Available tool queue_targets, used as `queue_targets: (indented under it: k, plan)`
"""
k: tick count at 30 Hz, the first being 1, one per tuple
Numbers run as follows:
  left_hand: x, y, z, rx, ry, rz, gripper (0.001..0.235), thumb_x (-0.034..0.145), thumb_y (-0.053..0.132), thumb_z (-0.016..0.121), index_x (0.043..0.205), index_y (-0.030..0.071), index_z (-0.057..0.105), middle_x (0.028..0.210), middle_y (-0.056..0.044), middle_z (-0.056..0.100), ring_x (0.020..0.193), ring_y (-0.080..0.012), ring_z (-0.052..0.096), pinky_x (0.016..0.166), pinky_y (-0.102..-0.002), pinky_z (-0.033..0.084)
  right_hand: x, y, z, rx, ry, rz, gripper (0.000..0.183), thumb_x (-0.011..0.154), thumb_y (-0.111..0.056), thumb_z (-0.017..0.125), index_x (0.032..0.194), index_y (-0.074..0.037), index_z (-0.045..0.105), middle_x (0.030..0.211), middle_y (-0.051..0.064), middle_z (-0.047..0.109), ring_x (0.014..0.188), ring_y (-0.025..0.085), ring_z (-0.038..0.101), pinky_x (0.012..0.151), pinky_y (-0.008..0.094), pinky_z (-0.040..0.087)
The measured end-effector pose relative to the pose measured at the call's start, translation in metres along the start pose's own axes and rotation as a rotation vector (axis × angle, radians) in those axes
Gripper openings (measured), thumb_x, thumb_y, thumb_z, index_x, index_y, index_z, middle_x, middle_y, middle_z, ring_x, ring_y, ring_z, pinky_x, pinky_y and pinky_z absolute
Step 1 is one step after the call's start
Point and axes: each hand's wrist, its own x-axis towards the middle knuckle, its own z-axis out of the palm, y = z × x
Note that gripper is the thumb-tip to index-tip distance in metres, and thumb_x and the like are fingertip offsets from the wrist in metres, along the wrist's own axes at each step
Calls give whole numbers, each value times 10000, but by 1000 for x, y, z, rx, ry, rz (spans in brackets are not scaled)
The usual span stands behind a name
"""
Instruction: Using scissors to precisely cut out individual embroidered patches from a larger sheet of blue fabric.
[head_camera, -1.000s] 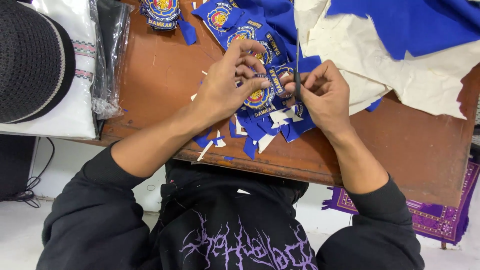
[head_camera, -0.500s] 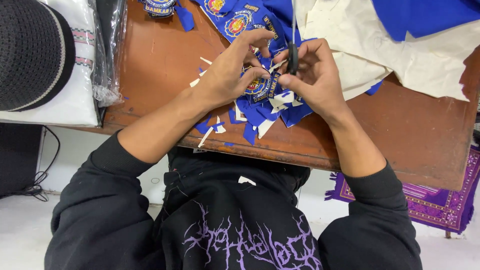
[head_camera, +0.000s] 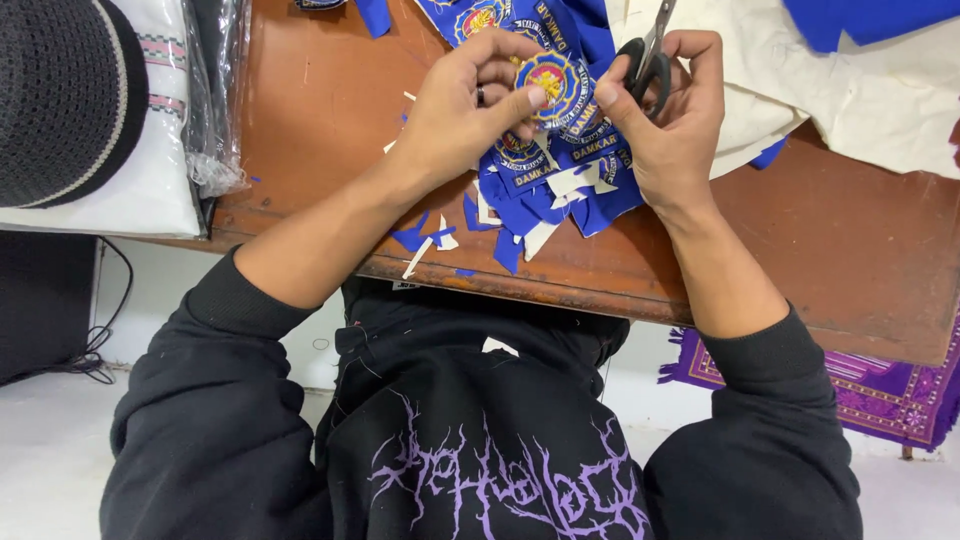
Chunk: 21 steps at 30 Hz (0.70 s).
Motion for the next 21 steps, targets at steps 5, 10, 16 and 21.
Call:
queue_targets:
  k: [5, 10, 16, 21]
  plan:
    - [4, 1, -8, -23, 99, 80, 220, 997, 159, 701, 1163, 50, 609, 967, -131, 754, 783, -136, 736, 697, -212, 630, -1, -3, 2, 15, -87, -18, 342, 1091, -8, 665, 1161, -93, 342, 1046, 183, 614, 916, 244, 637, 809, 375, 660]
    - [2, 0, -4, 51, 57, 167, 153, 1005, 112, 718, 1135, 34, 698, 966, -87, 746, 777, -87, 663, 681, -198, 593, 0, -2, 1, 15, -118, -34, 304, 1110, -77, 638, 1181, -82, 343, 1120, 228, 643, 1008, 297, 682, 824, 380, 643]
    - [-4, 6, 3, 269, -18, 180, 176, 1051, 161, 648, 1177, 61, 722, 970, -31, 748, 757, -96, 627, 715, -226, 542, -3, 3, 3, -24, -139, 91, 373, 1028, -15, 753, 1131, -124, 412, 1077, 136, 679, 1000, 157, 651, 876, 254, 550]
    - [-3, 9, 10, 139, -3, -37, 312, 987, 282, 688, 1202, 58, 659, 789, 4, 621, 673, -66, 633, 672, -211, 560, -4, 2, 6, -74, -25, 41, 390, 1035, 6, 762, 1126, -113, 402, 1068, 143, 674, 911, 136, 616, 810, 230, 528]
